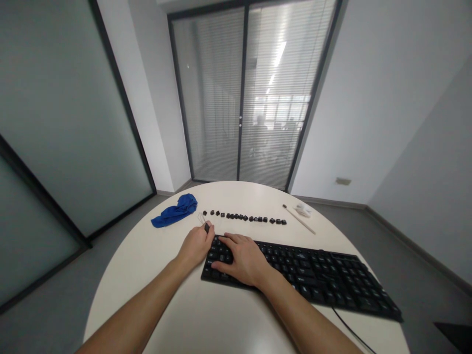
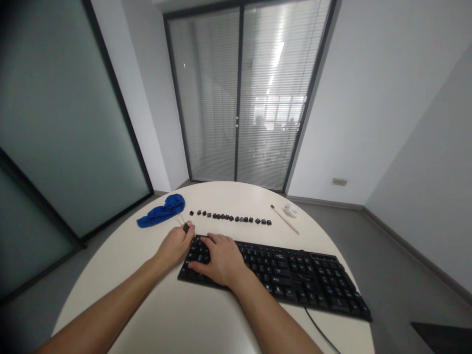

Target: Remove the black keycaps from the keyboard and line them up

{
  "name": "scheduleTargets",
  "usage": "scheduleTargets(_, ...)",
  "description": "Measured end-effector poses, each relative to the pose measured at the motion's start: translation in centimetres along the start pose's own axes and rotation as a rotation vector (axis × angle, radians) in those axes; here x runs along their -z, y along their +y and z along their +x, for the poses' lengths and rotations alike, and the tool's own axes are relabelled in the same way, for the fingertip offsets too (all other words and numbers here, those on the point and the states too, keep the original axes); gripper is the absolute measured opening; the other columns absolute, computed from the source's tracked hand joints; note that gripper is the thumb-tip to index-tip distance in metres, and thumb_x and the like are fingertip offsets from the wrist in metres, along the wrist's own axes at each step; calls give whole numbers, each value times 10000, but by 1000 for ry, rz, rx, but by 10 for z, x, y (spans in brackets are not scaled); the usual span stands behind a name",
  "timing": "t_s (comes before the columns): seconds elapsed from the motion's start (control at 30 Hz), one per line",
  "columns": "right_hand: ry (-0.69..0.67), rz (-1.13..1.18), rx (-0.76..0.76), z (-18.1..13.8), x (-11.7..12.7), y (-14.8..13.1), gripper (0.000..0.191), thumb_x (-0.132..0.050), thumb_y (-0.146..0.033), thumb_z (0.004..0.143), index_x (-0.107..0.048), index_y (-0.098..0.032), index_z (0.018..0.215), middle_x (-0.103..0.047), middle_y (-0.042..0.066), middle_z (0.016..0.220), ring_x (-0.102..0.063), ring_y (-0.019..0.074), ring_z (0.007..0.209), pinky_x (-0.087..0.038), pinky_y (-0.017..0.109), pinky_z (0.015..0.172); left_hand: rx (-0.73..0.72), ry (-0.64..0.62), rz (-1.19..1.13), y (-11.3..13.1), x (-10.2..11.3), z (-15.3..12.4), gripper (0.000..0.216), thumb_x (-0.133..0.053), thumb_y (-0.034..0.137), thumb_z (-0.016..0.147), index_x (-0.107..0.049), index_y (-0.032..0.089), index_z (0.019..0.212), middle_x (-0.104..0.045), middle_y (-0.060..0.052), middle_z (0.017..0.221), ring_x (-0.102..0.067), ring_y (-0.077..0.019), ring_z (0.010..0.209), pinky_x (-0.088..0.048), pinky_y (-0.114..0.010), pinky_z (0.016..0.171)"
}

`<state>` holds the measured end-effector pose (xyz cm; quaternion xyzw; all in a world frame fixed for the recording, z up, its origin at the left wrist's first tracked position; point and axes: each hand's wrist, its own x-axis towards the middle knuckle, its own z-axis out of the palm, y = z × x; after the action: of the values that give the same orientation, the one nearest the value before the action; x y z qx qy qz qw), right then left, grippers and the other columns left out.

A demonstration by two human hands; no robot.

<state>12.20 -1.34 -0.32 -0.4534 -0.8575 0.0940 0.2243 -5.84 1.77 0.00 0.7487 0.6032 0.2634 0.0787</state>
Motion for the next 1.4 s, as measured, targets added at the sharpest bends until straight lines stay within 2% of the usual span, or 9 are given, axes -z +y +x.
scheduleTargets(0.4, 6, -5, -1, 0, -1, 1, 724, -561, -709, 771, -570, -217, 1302, -562, 122, 1350, -524, 307, 1211, -360, 458, 1048, 34, -51, -84, 2, 1, 3, 416, -286, 340, 1000, -631, 129, 905, -709, -120, 748, -680, -225, 737, -421, -280, 665)
scheduleTargets(0.77, 12, -5, 2, 0, -1, 1, 723, -551, -716, 774, -574, -218, 1297, -569, 119, 1342, -523, 310, 1211, -361, 457, 1048, 4, -107, -162, 0, 4, 8, 419, -283, 344, 994, -594, 156, 783, -698, -111, 723, -674, -212, 717, -443, -277, 686)
scheduleTargets(1.07, -6, 1, -12, 1, 0, 0, 713, -568, -699, 774, -569, -223, 1305, -560, 116, 1352, -514, 305, 1220, -347, 458, 1052, 4, -119, -73, 4, 4, 8, 410, -290, 330, 981, -625, 130, 855, -717, -162, 795, -690, -254, 785, -445, -311, 699)
scheduleTargets(1.4, 0, -14, 0, 0, 0, 0, 704, -557, -705, 778, -577, -223, 1290, -571, 105, 1341, -531, 300, 1199, -364, 443, 1045, 1, -138, -60, 6, 7, 7, 407, -283, 322, 984, -629, 132, 887, -727, -152, 817, -698, -237, 787, -458, -290, 690)
